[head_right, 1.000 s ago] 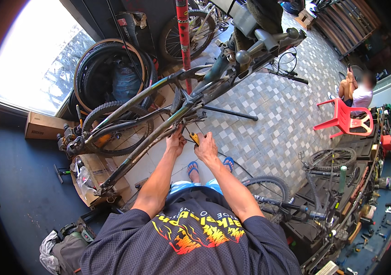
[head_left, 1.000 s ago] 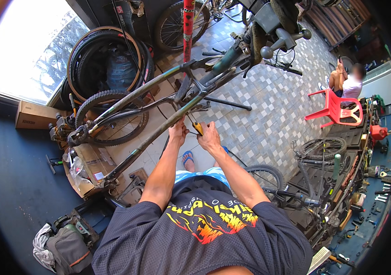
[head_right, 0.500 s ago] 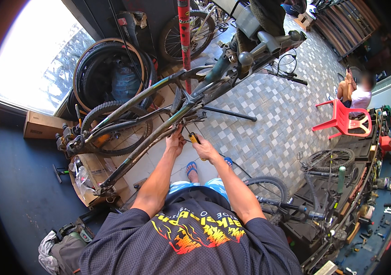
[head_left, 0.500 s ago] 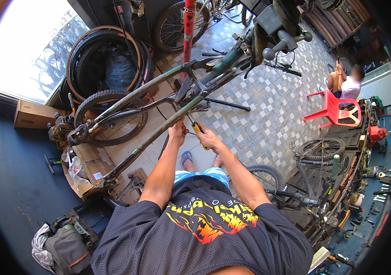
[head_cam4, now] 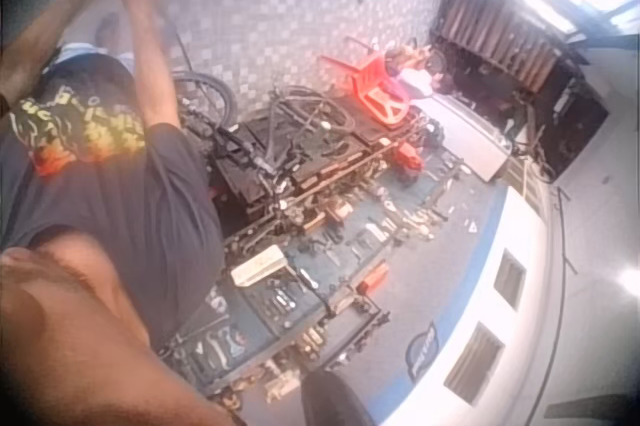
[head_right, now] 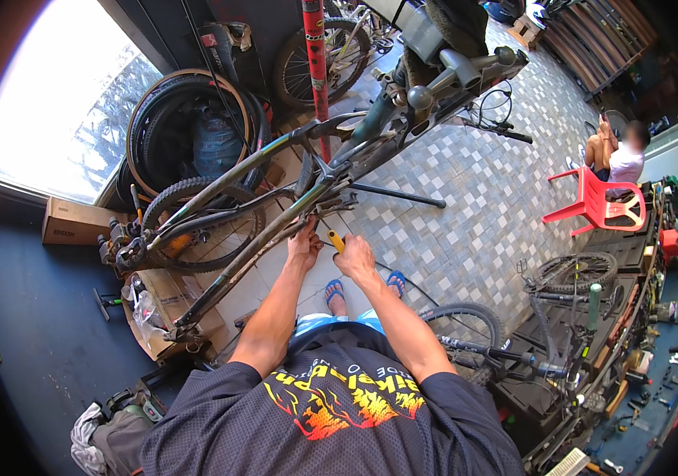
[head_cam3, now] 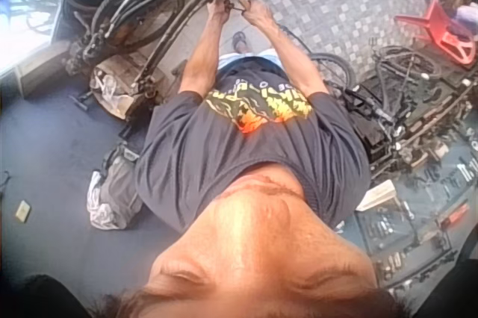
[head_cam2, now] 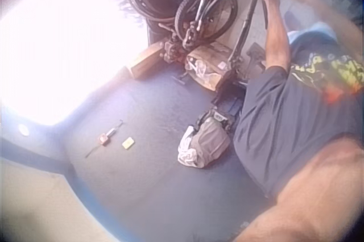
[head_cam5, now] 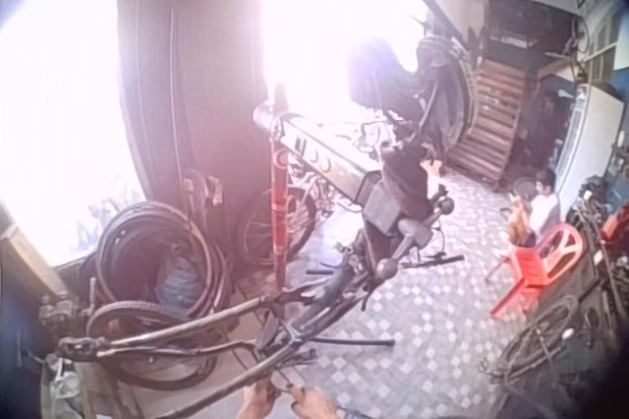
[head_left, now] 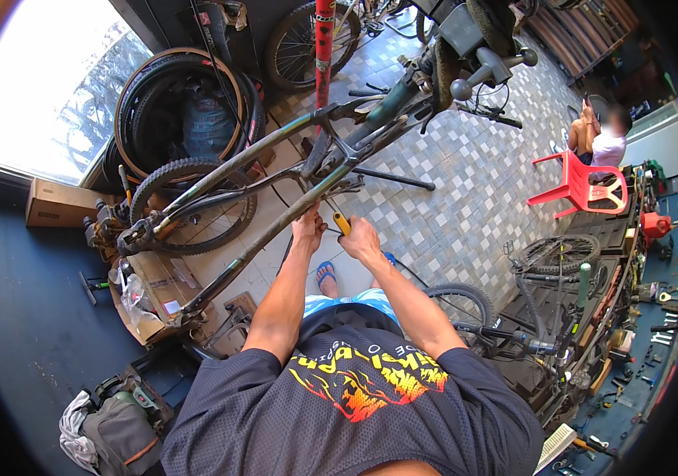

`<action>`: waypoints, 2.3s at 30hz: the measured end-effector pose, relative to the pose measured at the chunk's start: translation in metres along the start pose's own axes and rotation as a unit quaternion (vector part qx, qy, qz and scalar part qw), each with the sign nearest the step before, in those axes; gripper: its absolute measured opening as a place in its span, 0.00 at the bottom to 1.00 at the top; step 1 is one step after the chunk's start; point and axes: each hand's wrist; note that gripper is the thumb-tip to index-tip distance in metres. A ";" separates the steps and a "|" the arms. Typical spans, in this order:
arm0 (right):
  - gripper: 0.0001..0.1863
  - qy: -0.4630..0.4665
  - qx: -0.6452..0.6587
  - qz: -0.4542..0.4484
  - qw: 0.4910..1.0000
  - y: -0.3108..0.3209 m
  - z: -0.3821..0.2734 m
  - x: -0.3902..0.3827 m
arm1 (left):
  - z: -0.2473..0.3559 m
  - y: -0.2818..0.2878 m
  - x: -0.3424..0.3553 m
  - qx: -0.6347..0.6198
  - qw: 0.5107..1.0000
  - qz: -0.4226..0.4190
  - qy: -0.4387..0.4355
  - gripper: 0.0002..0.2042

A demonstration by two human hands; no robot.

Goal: The person works on a bicycle mounted on a repair stand, using a yellow multi-tool to adjust components near the frame and handlebar area. They repeatedly reach for tools and parts on a nearby workbench, manipulate cables, and tighten fasteners on the bike frame.

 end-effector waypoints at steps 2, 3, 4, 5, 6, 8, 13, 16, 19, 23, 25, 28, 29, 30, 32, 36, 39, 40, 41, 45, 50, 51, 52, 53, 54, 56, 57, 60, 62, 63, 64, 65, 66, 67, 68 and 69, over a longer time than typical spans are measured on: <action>0.28 -0.066 0.041 -0.034 0.996 -0.003 -0.001 0.005 | -0.001 0.001 0.000 0.002 1.000 0.002 0.007 0.11; 0.29 -0.091 0.090 -0.065 0.990 -0.004 -0.002 0.007 | -0.001 0.002 0.000 -0.007 1.000 -0.011 -0.002 0.11; 0.30 -0.124 0.134 -0.103 0.978 -0.004 -0.003 0.009 | -0.001 0.002 0.000 -0.006 1.000 -0.009 -0.005 0.11; 0.31 -0.156 0.177 -0.142 0.961 -0.004 -0.004 0.009 | -0.001 0.002 0.000 0.002 1.000 -0.002 -0.003 0.11; 0.31 -0.128 0.140 -0.105 0.976 -0.004 -0.005 0.008 | -0.001 0.003 0.000 -0.007 1.000 -0.010 -0.007 0.11; 0.31 -0.083 0.060 -0.042 0.994 -0.003 -0.006 0.004 | 0.000 0.003 0.000 -0.014 1.000 -0.016 -0.005 0.10; 0.32 -0.021 0.042 -0.071 0.996 0.011 -0.001 -0.001 | -0.001 0.005 0.002 -0.008 1.000 -0.017 -0.008 0.11; 0.33 -0.013 0.073 -0.106 0.992 0.022 0.005 0.000 | -0.002 0.006 0.003 -0.004 1.000 -0.020 -0.005 0.11; 0.27 0.011 0.030 -0.055 0.998 0.025 0.007 -0.002 | -0.002 0.007 0.004 -0.001 1.000 -0.016 -0.001 0.11; 0.26 0.004 -0.030 -0.007 1.000 0.018 0.003 -0.003 | -0.001 0.005 0.005 0.001 1.000 -0.014 0.005 0.10; 0.27 -0.029 -0.013 -0.003 0.999 0.010 -0.001 -0.005 | -0.001 0.004 0.004 0.001 1.000 -0.004 0.001 0.11; 0.29 -0.045 0.025 -0.016 0.999 0.004 -0.003 -0.004 | 0.000 0.004 0.002 0.001 1.000 -0.008 0.001 0.11; 0.29 -0.063 0.034 -0.031 0.997 0.003 -0.004 -0.003 | 0.000 0.004 0.002 0.001 1.000 -0.013 0.003 0.12; 0.29 -0.044 0.045 -0.043 0.997 0.003 -0.003 -0.003 | 0.000 0.004 0.002 0.002 1.000 -0.011 0.000 0.12; 0.28 -0.059 0.053 -0.074 0.994 0.004 -0.002 -0.001 | 0.000 0.005 0.002 0.014 1.000 0.001 0.001 0.12; 0.32 -0.012 0.060 -0.067 0.996 0.007 0.001 -0.003 | 0.000 0.005 0.004 -0.001 1.000 -0.012 -0.001 0.12; 0.34 0.038 0.142 -0.081 0.986 0.009 0.006 -0.008 | 0.000 0.006 0.004 0.001 1.000 -0.017 -0.003 0.12; 0.34 0.038 0.188 -0.104 0.976 0.010 0.008 -0.010 | 0.000 0.006 0.004 0.003 1.000 -0.015 -0.004 0.12; 0.34 0.022 0.230 -0.121 0.965 0.012 0.010 -0.011 | 0.000 0.006 0.004 0.005 1.000 -0.014 -0.006 0.11; 0.32 0.047 0.034 -0.013 0.998 0.010 0.009 -0.014 | 0.000 0.005 0.004 0.005 1.000 -0.006 0.000 0.10; 0.27 0.018 -0.052 0.046 0.997 -0.001 0.000 -0.012 | 0.001 0.005 0.003 0.015 1.000 0.007 0.013 0.09; 0.26 0.016 -0.044 0.064 0.997 -0.004 -0.001 -0.011 | 0.001 0.005 0.002 0.006 1.000 -0.001 0.009 0.09; 0.26 0.013 -0.037 0.082 0.996 -0.007 -0.003 -0.011 | 0.001 0.005 0.002 0.005 1.000 -0.003 0.009 0.09; 0.25 -0.005 -0.030 0.089 0.996 -0.010 -0.004 -0.010 | 0.001 0.005 0.002 0.015 1.000 0.011 0.017 0.09; 0.25 -0.005 -0.010 0.072 0.997 -0.012 -0.005 -0.010 | 0.001 0.005 0.001 0.002 1.000 -0.004 0.009 0.10; 0.25 -0.040 0.025 0.021 0.999 -0.012 -0.007 -0.006 | 0.001 0.004 0.002 0.002 1.000 0.002 0.011 0.11; 0.26 -0.038 0.045 0.003 0.998 -0.010 -0.008 -0.005 | 0.001 0.004 0.002 -0.007 1.000 -0.009 0.008 0.11; 0.30 -0.042 0.102 -0.048 0.993 0.001 -0.008 -0.004 | 0.002 0.005 0.002 -0.011 1.000 -0.019 0.008 0.13; 0.32 -0.031 0.143 -0.088 0.985 0.011 -0.003 -0.004 | 0.001 0.006 0.002 -0.002 1.000 -0.012 0.013 0.13; 0.32 -0.027 0.156 -0.100 0.982 0.016 0.000 -0.005 | 0.001 0.006 0.002 -0.015 0.999 -0.031 0.005 0.13; 0.33 -0.020 0.169 -0.112 0.979 0.019 0.004 -0.006 | 0.001 0.006 0.002 -0.016 0.999 -0.034 0.005 0.13; 0.33 -0.029 0.179 -0.116 0.977 0.021 0.006 -0.007 | 0.001 0.006 0.002 -0.011 1.000 -0.026 0.012 0.13; 0.34 0.015 0.119 -0.074 0.990 0.022 0.007 -0.007 | 0.001 0.006 0.002 -0.020 0.999 -0.039 0.003 0.13; 0.35 0.043 0.056 -0.023 0.997 0.021 0.008 -0.007 | 0.001 0.006 0.002 -0.022 0.999 -0.042 0.002 0.13; 0.36 0.050 -0.016 0.006 0.999 0.020 0.007 -0.006 | 0.001 0.006 0.001 -0.019 0.999 -0.035 0.007 0.13; 0.35 0.052 -0.028 0.012 0.998 0.019 0.007 -0.005 | 0.001 0.006 0.001 -0.028 0.998 -0.048 0.005 0.13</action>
Point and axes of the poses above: each hand's wrist, its own x-axis towards the middle knuckle, its own y-axis out of the back of the hand, z = x × y, and after that the axes turned 4 degrees about -z, right-handed
